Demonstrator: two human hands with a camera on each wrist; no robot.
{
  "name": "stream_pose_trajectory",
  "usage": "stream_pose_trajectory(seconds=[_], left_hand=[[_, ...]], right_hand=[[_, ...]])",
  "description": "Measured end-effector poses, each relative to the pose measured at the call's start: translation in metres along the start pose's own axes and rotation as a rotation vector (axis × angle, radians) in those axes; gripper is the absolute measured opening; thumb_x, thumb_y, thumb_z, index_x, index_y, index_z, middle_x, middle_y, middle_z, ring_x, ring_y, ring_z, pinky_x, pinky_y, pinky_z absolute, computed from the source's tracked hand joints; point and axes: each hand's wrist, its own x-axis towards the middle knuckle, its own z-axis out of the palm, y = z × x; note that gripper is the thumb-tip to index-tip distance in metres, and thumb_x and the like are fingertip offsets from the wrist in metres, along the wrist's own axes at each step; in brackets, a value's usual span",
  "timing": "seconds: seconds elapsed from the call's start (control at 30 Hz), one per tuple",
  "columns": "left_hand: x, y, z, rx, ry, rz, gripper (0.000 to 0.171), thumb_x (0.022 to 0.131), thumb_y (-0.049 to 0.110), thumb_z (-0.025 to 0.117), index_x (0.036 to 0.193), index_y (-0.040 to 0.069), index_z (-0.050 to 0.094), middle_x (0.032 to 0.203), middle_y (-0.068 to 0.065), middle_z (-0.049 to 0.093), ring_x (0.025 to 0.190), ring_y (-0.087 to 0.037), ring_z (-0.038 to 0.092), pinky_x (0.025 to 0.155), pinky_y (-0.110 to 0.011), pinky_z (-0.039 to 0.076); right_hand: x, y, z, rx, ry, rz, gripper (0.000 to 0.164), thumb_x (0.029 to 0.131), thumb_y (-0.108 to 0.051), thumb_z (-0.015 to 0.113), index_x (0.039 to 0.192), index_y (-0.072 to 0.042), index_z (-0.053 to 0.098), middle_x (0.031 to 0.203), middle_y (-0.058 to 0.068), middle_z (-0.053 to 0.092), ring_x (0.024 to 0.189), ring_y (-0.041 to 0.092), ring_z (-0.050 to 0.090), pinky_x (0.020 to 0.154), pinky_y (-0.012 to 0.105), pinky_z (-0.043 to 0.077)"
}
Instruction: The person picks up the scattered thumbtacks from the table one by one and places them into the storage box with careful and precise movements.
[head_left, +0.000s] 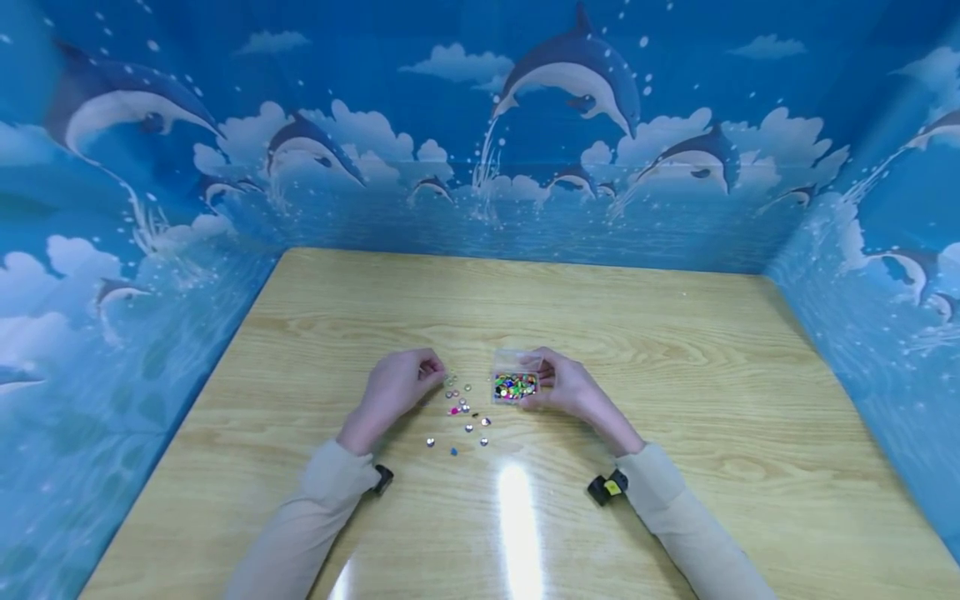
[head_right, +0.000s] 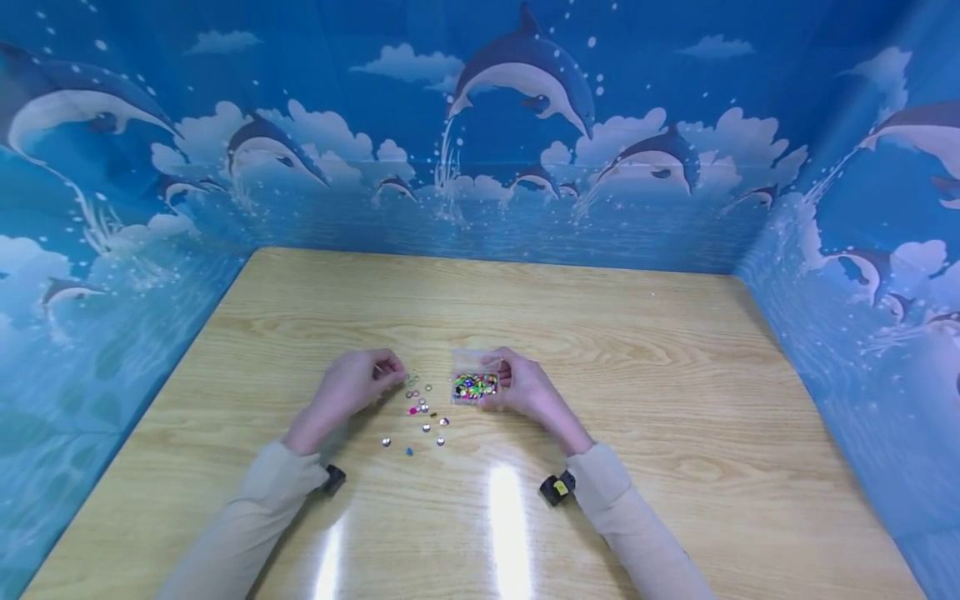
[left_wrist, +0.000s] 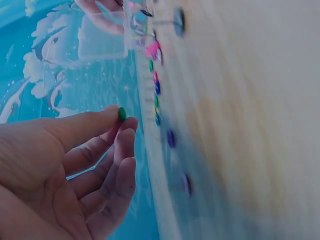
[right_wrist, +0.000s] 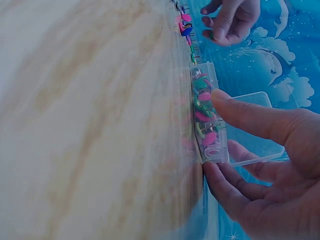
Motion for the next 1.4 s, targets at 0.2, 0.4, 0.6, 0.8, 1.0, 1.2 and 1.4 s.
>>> stream_pose_trajectory(seconds=[0.2,0.4,0.6,0.8,1.0,1.2,1.4], left_hand=[[0.008,0.022,0.007,-0.029,-0.010,0.043,0.009,0.091,0.021,0.076,0.091,0.013,0.072,0.087,0.000,0.074,0.075,-0.012,0.067,0.073,-0.030,0.058],[0.013,0.043,0.016,-0.037,-0.023,0.103,0.010,0.091,0.024,0.076,0.089,0.015,0.073,0.085,0.001,0.074,0.070,-0.009,0.066,0.068,-0.027,0.057],[0.017,0.055,0.026,-0.028,-0.002,0.151,0.011,0.091,0.026,0.076,0.090,0.015,0.075,0.084,0.002,0.075,0.066,-0.006,0.064,0.062,-0.020,0.053],[0.019,0.056,0.032,-0.046,0.030,0.169,0.010,0.091,0.025,0.076,0.092,0.015,0.078,0.085,0.001,0.077,0.066,-0.006,0.066,0.057,-0.017,0.050],[0.017,0.053,0.026,-0.042,0.033,0.125,0.008,0.092,0.024,0.075,0.095,0.017,0.078,0.089,0.001,0.077,0.071,-0.010,0.068,0.062,-0.024,0.055],[0.010,0.041,0.007,-0.039,0.022,0.057,0.007,0.092,0.023,0.075,0.095,0.017,0.077,0.090,0.002,0.076,0.075,-0.011,0.068,0.068,-0.029,0.056],[0.001,0.020,-0.012,-0.047,0.001,0.009,0.006,0.092,0.020,0.075,0.097,0.016,0.076,0.092,0.001,0.075,0.078,-0.012,0.067,0.073,-0.032,0.057]], right_hand=[[-0.001,-0.001,-0.001,-0.012,0.004,0.009,0.071,0.073,-0.013,0.090,0.137,-0.011,0.058,0.118,0.012,0.062,0.107,0.027,0.061,0.095,0.043,0.055],[-0.001,-0.001,-0.001,0.009,0.005,0.003,0.071,0.073,-0.011,0.090,0.137,-0.010,0.058,0.119,0.013,0.062,0.108,0.029,0.061,0.097,0.043,0.055],[-0.001,-0.001,-0.001,0.022,0.003,-0.012,0.070,0.073,-0.009,0.090,0.136,-0.009,0.059,0.117,0.013,0.061,0.110,0.029,0.061,0.099,0.042,0.054],[-0.001,-0.002,-0.001,0.016,0.003,-0.011,0.070,0.073,-0.010,0.090,0.136,-0.010,0.060,0.115,0.012,0.060,0.109,0.028,0.060,0.099,0.042,0.054],[-0.002,-0.002,-0.001,0.011,0.002,-0.003,0.070,0.073,-0.010,0.090,0.136,-0.011,0.059,0.115,0.011,0.060,0.110,0.027,0.060,0.100,0.043,0.053],[-0.001,-0.003,0.000,0.004,0.000,0.004,0.072,0.072,-0.009,0.090,0.136,-0.011,0.059,0.119,0.013,0.060,0.109,0.029,0.061,0.099,0.042,0.054],[-0.001,-0.002,-0.001,-0.015,0.005,0.008,0.071,0.072,-0.010,0.090,0.136,-0.010,0.059,0.118,0.014,0.060,0.108,0.029,0.061,0.097,0.042,0.054]])
